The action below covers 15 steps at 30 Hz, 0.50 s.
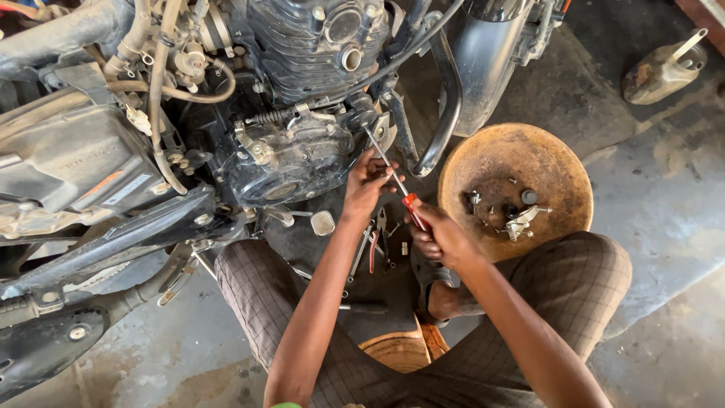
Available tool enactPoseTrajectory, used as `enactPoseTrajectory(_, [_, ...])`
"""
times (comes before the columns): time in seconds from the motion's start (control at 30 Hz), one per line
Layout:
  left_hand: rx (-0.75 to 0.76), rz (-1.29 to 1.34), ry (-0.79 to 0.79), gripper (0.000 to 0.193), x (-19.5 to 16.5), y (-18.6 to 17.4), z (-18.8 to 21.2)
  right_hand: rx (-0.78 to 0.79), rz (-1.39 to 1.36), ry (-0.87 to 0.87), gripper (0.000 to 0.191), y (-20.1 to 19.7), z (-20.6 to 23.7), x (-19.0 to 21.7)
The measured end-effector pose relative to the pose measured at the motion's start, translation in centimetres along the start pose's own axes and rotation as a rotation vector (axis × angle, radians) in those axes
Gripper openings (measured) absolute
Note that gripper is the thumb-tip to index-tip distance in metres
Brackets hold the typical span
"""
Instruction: The person is working on a motorcycle engine, using various tools to tighten and adjust components. They are seated on the floor, manipulating bolts and parts with wrenches and screwdrivers.
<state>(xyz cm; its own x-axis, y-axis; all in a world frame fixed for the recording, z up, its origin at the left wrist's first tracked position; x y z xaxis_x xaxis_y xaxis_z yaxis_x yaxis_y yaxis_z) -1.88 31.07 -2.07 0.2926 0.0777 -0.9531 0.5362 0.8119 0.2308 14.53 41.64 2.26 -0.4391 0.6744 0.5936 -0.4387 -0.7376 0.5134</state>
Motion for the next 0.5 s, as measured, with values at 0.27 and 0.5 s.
enactPoseTrajectory(0.27, [-0.085, 0.280, -0.128, 0.030, 2.8, 4.0, 4.2, 0.158, -0.296, 0.126, 0.036, 0.3, -0.1, 0.3])
enactPoseTrajectory(0.5, [-0.350, 0.609, -0.515, 0.048, 1.0, 8.0, 5.1, -0.151, -0.066, 0.134, 0.056, 1.1, -1.4, 1.1])
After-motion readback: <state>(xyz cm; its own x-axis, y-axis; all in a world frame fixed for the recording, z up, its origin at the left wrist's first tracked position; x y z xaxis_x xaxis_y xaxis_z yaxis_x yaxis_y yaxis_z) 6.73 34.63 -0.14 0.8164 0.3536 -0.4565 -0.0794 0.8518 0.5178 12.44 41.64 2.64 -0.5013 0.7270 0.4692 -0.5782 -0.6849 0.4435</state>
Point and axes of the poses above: each hand's wrist, its own z-axis away from the middle knuckle, its own y-axis out of the palm, x = y × z, the point moved 2 cm from there along -z, towards the middle knuckle, and after that the axes turned 10 degrees about -z, right-handed, at the moved point
